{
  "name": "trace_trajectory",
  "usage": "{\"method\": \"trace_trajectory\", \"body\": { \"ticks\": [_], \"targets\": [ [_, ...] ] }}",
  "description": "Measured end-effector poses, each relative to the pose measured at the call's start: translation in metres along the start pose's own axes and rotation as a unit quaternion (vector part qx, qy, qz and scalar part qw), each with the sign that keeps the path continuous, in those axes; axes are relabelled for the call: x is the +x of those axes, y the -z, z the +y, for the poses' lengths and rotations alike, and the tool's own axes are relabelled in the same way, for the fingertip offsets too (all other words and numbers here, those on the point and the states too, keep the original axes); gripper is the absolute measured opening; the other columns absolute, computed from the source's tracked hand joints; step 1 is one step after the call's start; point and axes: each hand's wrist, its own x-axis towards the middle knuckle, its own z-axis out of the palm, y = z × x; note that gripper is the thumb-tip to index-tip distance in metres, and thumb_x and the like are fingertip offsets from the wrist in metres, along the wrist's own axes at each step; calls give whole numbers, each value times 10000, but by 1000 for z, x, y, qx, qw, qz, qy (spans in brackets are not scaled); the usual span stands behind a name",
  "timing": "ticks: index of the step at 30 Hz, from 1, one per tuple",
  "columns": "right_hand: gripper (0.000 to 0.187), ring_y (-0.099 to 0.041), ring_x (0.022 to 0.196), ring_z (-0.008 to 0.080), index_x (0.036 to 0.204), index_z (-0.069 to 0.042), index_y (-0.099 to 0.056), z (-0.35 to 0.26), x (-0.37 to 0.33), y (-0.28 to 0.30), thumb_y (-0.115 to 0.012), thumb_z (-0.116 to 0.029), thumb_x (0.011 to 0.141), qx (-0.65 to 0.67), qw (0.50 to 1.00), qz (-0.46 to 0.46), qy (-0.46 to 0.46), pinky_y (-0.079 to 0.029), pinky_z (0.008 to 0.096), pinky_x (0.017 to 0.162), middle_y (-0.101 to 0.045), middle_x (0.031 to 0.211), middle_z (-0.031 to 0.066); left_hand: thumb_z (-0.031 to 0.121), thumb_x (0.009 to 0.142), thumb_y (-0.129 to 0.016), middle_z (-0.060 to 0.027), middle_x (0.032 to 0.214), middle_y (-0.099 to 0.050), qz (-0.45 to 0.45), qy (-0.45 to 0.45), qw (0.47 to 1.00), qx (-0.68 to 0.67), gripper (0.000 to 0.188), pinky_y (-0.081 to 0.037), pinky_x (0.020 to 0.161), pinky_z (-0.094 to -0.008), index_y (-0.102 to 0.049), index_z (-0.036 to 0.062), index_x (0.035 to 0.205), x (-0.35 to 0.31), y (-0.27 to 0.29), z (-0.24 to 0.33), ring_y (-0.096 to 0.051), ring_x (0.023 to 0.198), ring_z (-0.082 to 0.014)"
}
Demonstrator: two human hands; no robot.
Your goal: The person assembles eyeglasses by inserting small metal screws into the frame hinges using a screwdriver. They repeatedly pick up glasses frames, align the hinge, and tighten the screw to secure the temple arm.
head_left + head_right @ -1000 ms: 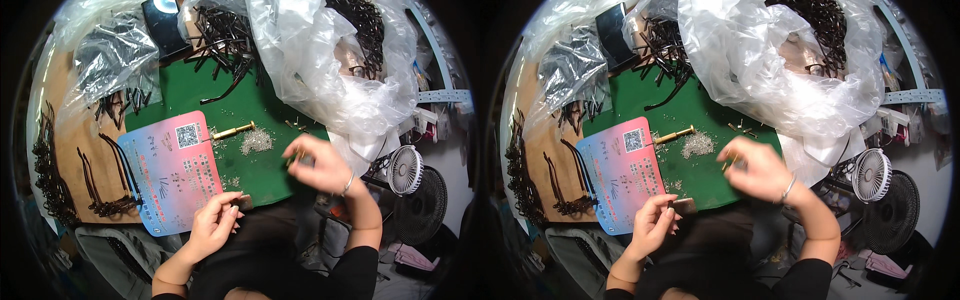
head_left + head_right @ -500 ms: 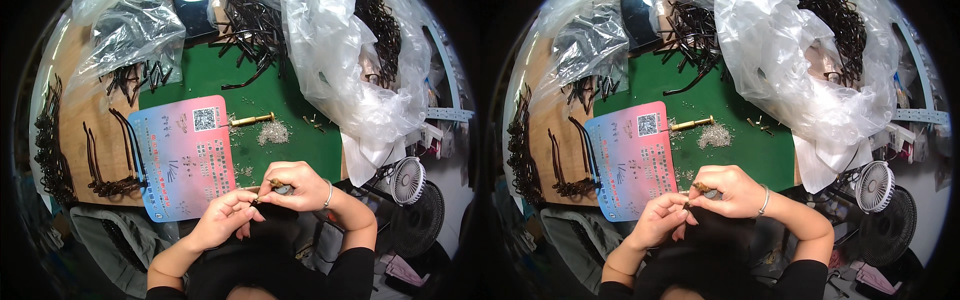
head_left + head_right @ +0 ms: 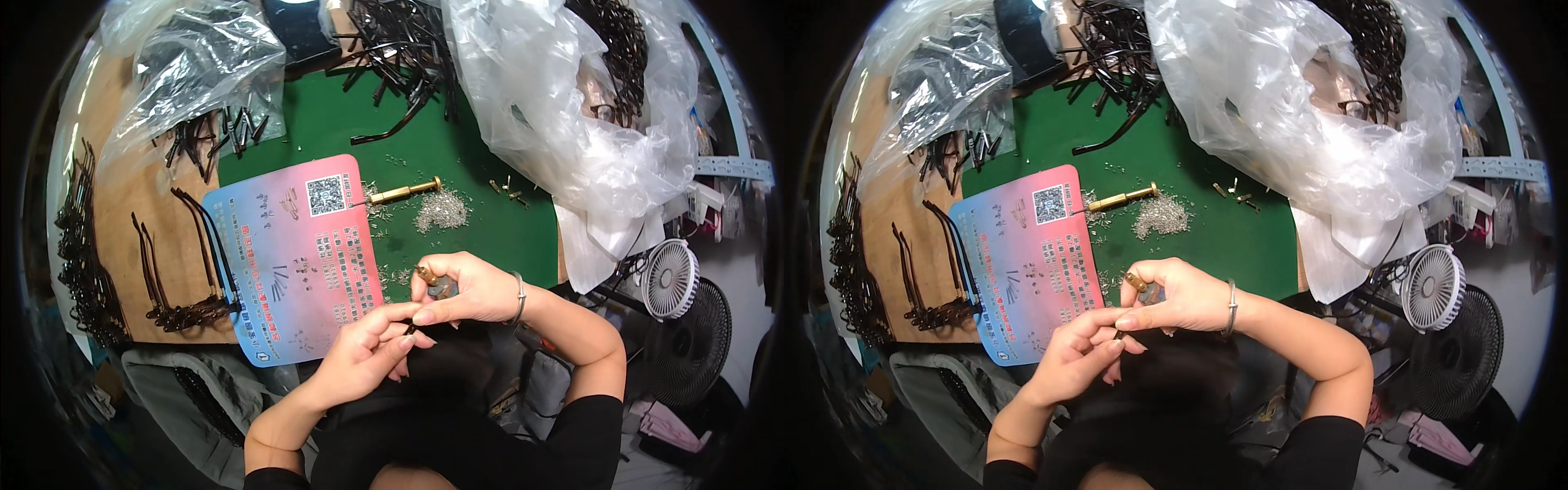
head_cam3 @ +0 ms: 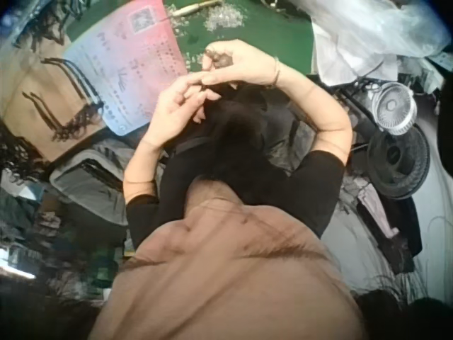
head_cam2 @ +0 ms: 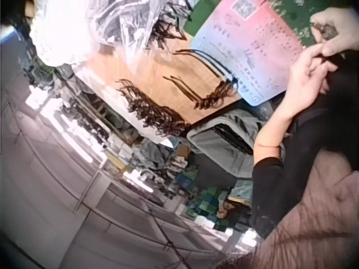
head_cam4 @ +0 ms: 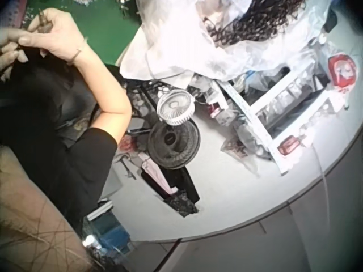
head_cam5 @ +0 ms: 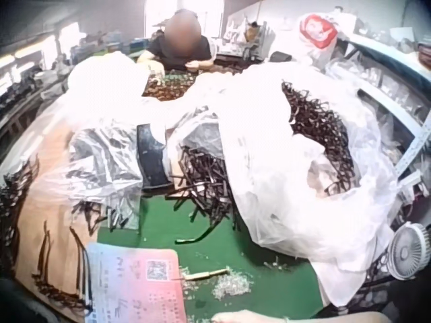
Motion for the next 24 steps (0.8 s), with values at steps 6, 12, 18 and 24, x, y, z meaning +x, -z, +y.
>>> {"method": "trace_trajectory", "body": {
  "ticks": [6, 12, 18, 24],
  "targets": [
    [415, -598, 799, 285, 1053, 2, -447, 23, -12, -10, -652, -272, 818, -310, 924, 154, 161, -486, 344, 731, -535, 998, 169, 17, 921, -453, -87, 922, -648, 60, -67, 989, 114, 273, -507, 588, -222, -507, -8, 1187, -1, 1, -14, -577, 625, -73],
    [391, -598, 687, 295, 1162, -36, -468, 29, -20, -21, -596, -122, 802, -479, 826, 249, 165, -521, 373, 599, -477, 914, 146, -8, 898, -484, -100, 864, -652, 191, -149, 941, 235, 242, -500, 553, -225, -533, -20, 1134, 11, 9, -18, -594, 597, -86],
    [486, -590, 608, 211, 1169, -83, -537, 34, -8, -24, -653, -123, 699, -593, 730, 280, 192, -517, 317, 505, -487, 893, 115, 9, 891, -504, -92, 817, -653, 219, -189, 916, 278, 236, -471, 480, -222, -536, -9, 1124, 20, 6, -22, -577, 518, -79],
    [514, -571, 572, 193, 1154, -76, -548, 35, -3, -26, -686, -169, 668, -610, 707, 294, 206, -503, 296, 487, -500, 884, 98, 0, 904, -478, -84, 841, -650, 209, -129, 953, 180, 225, -472, 490, -205, -528, -19, 1123, 14, 4, -19, -569, 545, -66]
  ]
}}
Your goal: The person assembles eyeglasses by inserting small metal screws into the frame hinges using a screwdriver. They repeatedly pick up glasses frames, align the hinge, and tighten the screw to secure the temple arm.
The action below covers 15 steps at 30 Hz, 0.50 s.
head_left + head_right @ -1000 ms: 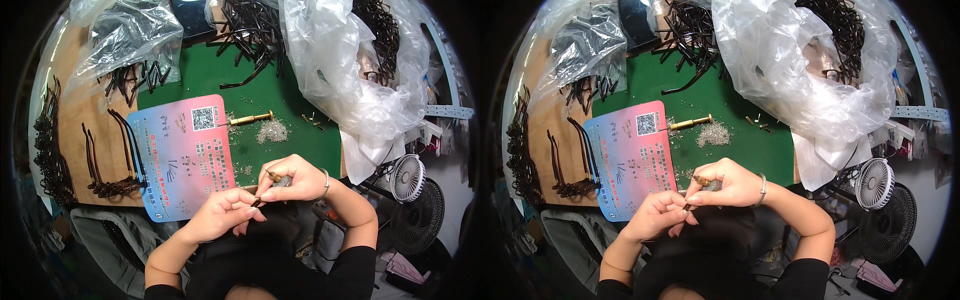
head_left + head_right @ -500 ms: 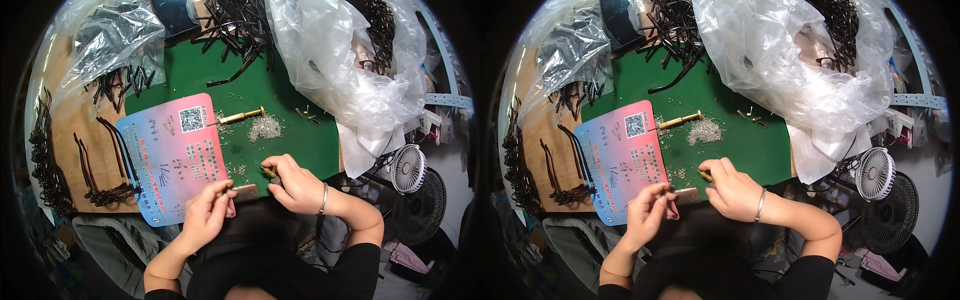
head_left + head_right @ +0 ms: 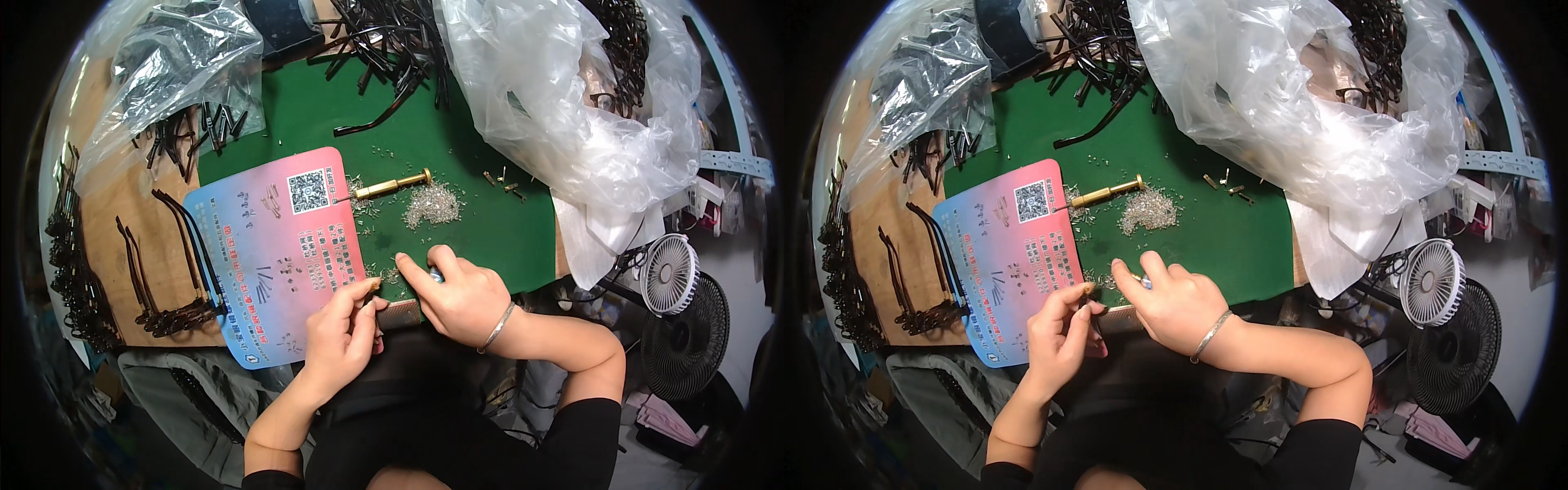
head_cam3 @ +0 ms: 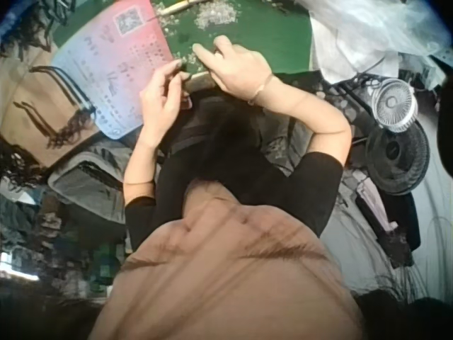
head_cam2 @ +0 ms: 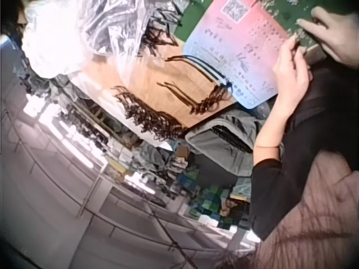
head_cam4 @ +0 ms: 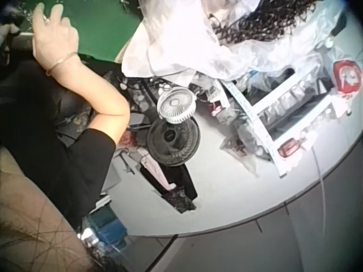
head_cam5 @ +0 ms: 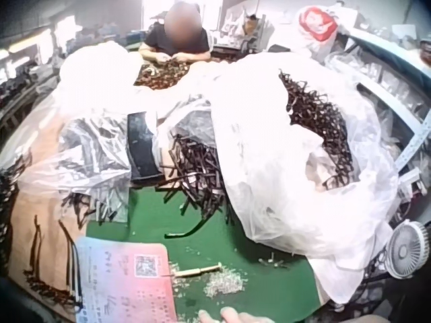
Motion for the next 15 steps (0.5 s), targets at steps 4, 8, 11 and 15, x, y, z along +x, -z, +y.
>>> {"method": "trace_trajectory", "body": {
  "ticks": [4, 8, 11, 15],
  "targets": [
    [521, -560, 554, 187, 1157, -83, -548, 1, -1, -2, -685, -172, 662, -13, 1000, 9, 3, -498, 288, 480, -501, 884, 91, -8, 909, -465, -84, 871, -647, -9, 41, 997, -62, 228, -483, 521, -197, -520, -27, 1130, -7, 11, 1, -568, 591, -60],
    [506, -558, 549, 186, 1166, -88, -540, 0, 1, 0, -660, -155, 679, -23, 1000, -4, 12, -496, 286, 475, -495, 871, 89, -12, 898, -483, -90, 859, -661, -2, 12, 1000, -4, 222, -493, 536, -210, -529, -28, 1114, 0, 12, 4, -579, 595, -66],
    [488, -561, 548, 190, 1169, -95, -537, -1, 1, 2, -639, -138, 693, -30, 999, -22, 11, -496, 291, 471, -491, 866, 92, -8, 884, -510, -104, 836, -669, 4, 2, 999, 43, 215, -503, 554, -224, -537, -25, 1096, 6, 9, 0, -608, 614, -80],
    [483, -572, 555, 208, 1179, -107, -526, -2, 3, 1, -624, -115, 705, 2, 999, -41, -2, -500, 308, 465, -484, 869, 105, 0, 883, -513, -112, 827, -668, 24, -23, 996, 83, 205, -518, 603, -243, -543, -23, 1084, 4, 7, -7, -655, 698, -128]
  ]
}}
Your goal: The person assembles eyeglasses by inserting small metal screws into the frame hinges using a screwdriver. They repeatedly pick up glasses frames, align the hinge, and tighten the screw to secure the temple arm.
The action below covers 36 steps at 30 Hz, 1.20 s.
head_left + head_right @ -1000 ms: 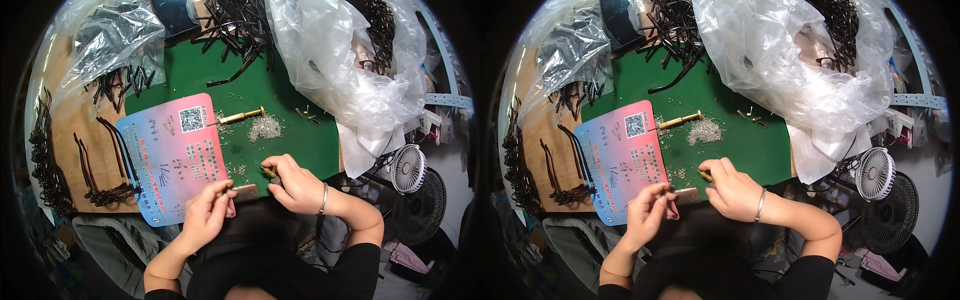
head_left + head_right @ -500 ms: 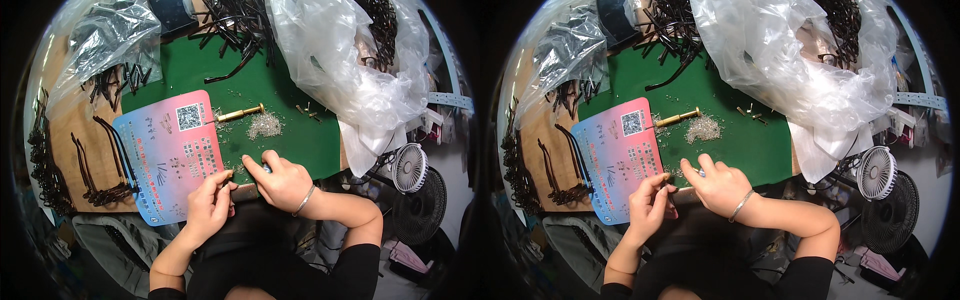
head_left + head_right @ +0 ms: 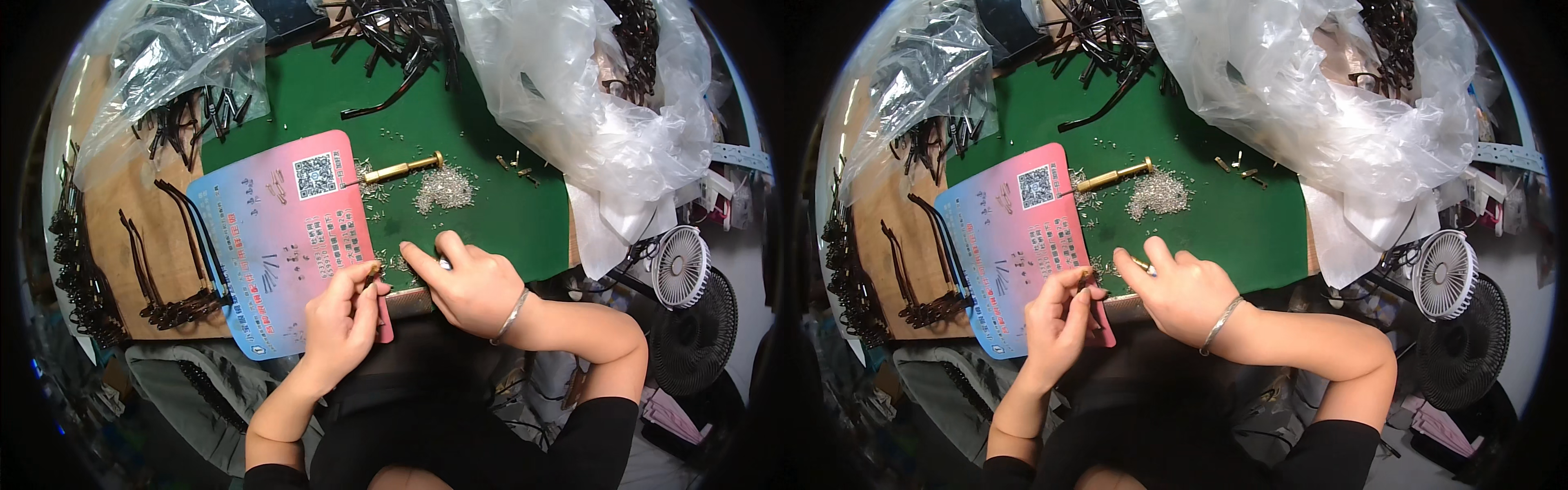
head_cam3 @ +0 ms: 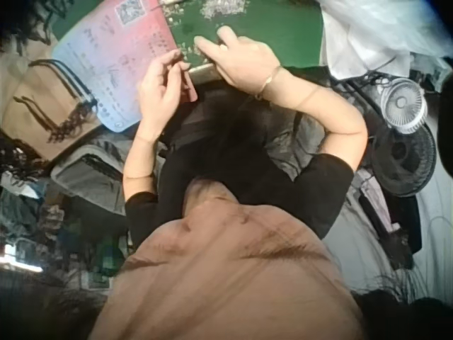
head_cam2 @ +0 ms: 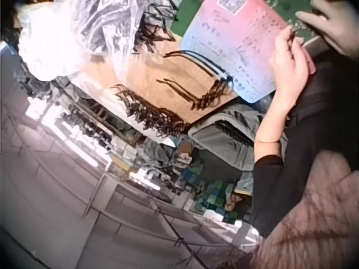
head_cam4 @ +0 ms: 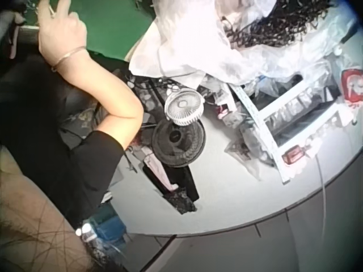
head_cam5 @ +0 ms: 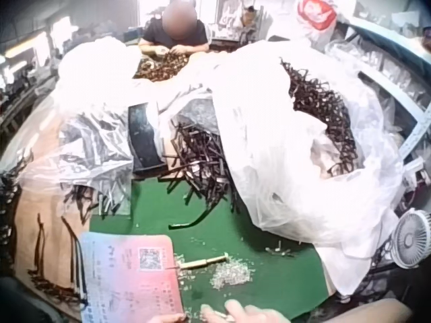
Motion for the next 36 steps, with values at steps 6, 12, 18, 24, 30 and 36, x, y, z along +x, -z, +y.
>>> {"method": "trace_trajectory", "body": {
  "ticks": [6, 12, 18, 24, 30, 36],
  "targets": [
    [374, -579, 601, 242, 1152, -87, -504, -17, 2, 9, -587, -86, 787, 255, 965, -60, -24, -516, 322, 501, -474, 871, 111, -23, 834, -541, -155, 801, -653, 91, -112, 981, 130, 205, -523, 612, -296, -565, -30, 1037, 0, -15, -3, -672, 704, -237],
    [385, -564, 616, 241, 1170, -102, -513, -19, 4, 9, -580, -75, 792, 236, 969, -67, -23, -495, 304, 512, -490, 877, 111, -28, 803, -559, -158, 803, -651, 122, -132, 967, 182, 216, -519, 579, -315, -581, -32, 1019, -2, -19, -4, -655, 655, -263],
    [315, -574, 676, 199, 1184, -69, -502, -4, 30, 31, -508, -109, 872, 574, 700, -331, -266, -495, 284, 573, -530, 866, 96, -36, 787, -570, -145, 768, -647, 140, -198, 943, 230, 244, -515, 560, -320, -589, -32, 1031, 1, -21, -8, -646, 616, -251],
    [277, -560, 937, 313, 1133, -16, -495, -7, 18, 7, -456, -148, 893, 457, 869, -165, -96, -443, 378, 839, -582, 979, 188, -39, 787, -570, -143, 749, -645, 129, -197, 946, 222, 243, -511, 550, -313, -589, -36, 1029, 4, -20, -6, -646, 610, -249],
    [268, -555, 979, 321, 1126, -15, -495, -12, 26, 8, -477, -138, 890, 449, 860, -204, -133, -435, 383, 867, -580, 1034, 180, -40, 799, -558, -159, 759, -644, 109, -164, 959, 204, 220, -512, 564, -312, -585, -36, 1017, 3, -15, -4, -656, 639, -262],
    [321, -594, 812, 334, 1162, -43, -479, -18, 16, 12, -530, -150, 865, 300, 930, -190, -92, -510, 402, 746, -543, 983, 167, -44, 810, -546, -171, 794, -646, 88, -160, 962, 203, 212, -515, 609, -309, -588, -34, 1017, 4, -15, 0, -664, 685, -256]
  ]
}}
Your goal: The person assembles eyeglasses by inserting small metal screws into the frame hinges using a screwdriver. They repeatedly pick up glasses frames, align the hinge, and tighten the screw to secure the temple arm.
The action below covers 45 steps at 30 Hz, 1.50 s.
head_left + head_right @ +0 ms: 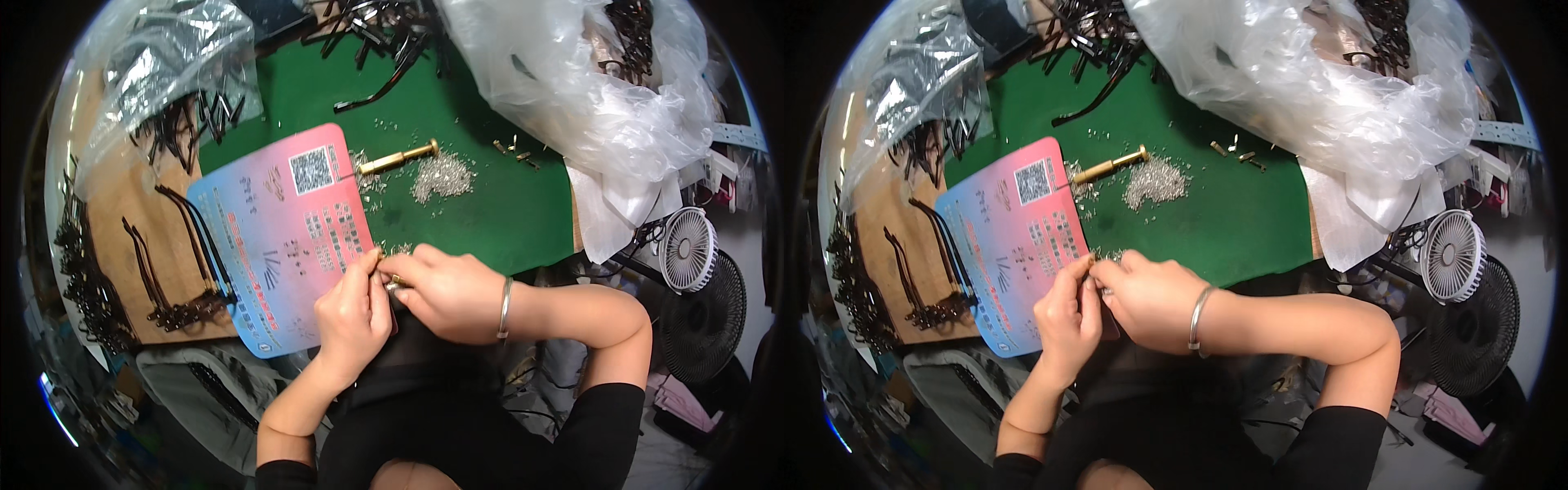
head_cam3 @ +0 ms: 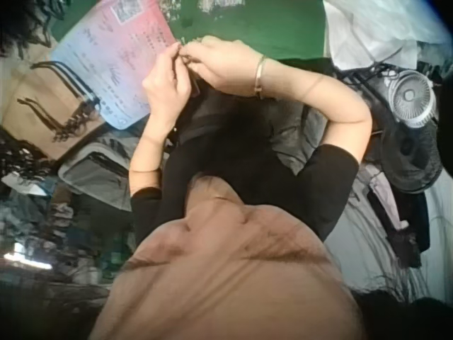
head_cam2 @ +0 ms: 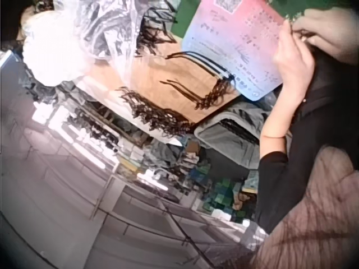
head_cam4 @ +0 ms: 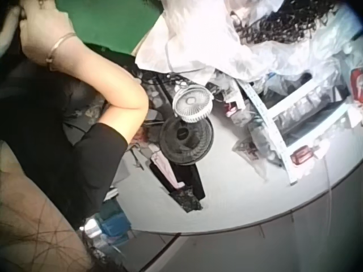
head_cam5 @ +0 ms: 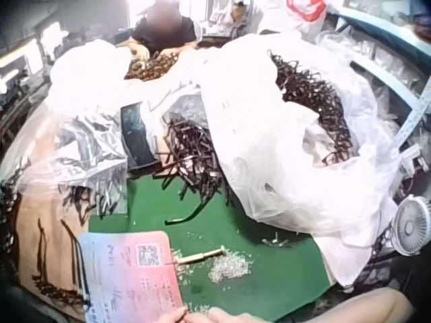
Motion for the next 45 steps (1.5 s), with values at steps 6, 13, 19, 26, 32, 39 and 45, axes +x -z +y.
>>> {"method": "trace_trajectory", "body": {
  "ticks": [6, 13, 19, 26, 32, 39, 45],
  "targets": [
    [379, -602, 694, 338, 1208, -60, -445, 7, -24, 11, -544, -158, 856, -100, 991, 83, 25, -524, 410, 627, -501, 946, 162, -32, 883, -487, -116, 831, -661, -3, 50, 997, -52, 213, -495, 580, -235, -554, -31, 1085, 7, 9, 4, -614, 647, -117],
    [376, -600, 721, 346, 1192, -34, -450, 34, -20, 16, -557, -169, 857, -65, 977, 193, 62, -506, 420, 625, -489, 920, 162, 21, 926, -460, -70, 950, -632, -103, 228, 894, -373, 263, -436, 538, -168, -469, -24, 1185, 12, 20, 16, -492, 593, -30],
    [500, -477, 787, 213, 1156, -37, -538, 36, -6, 3, -694, -182, 704, -348, 884, 300, 86, -418, 309, 634, -468, 859, 78, 36, 932, -459, -88, 953, -631, -112, 256, 876, -393, 247, -441, 522, -172, -473, -19, 1172, 5, 18, 15, -499, 582, -38],
    [184, -496, 778, 204, 849, -67, -579, 19, 42, 44, -611, -149, 687, -381, 807, 383, 239, -408, 312, 664, -499, 818, 61, 58, 949, -447, -95, 952, -629, -113, 255, 846, -455, 229, -452, 544, -172, -442, -18, 1164, -4, 30, 6, -515, 592, -47],
    [122, -535, 773, 228, 804, -56, -507, 25, 75, 46, -566, -113, 714, -408, 821, 325, 232, -435, 317, 701, -539, 821, 78, 55, 950, -442, -105, 1005, -626, -84, 234, 842, -479, 264, -471, 582, -185, -428, -22, 1202, -15, 37, -3, -540, 650, -54],
    [251, -621, 823, 313, 1084, 8, -486, -17, 11, 39, -537, -91, 859, 19, 962, 174, 207, -495, 364, 674, -599, 931, 170, 87, 944, -474, -125, 993, -638, -135, 239, 822, -498, 225, -508, 628, -222, -473, -19, 1143, -12, 36, 9, -588, 694, -82],
    [179, -568, 622, 218, 799, -1, -532, -9, 6, 25, -584, -158, 866, 150, 975, 84, 141, -445, 306, 557, -569, 713, 105, 100, 925, -504, -165, 888, -646, -187, 250, 765, -564, 165, -481, 527, -235, -506, 6, 1061, -9, 33, 15, -570, 574, -128]
  ]
}}
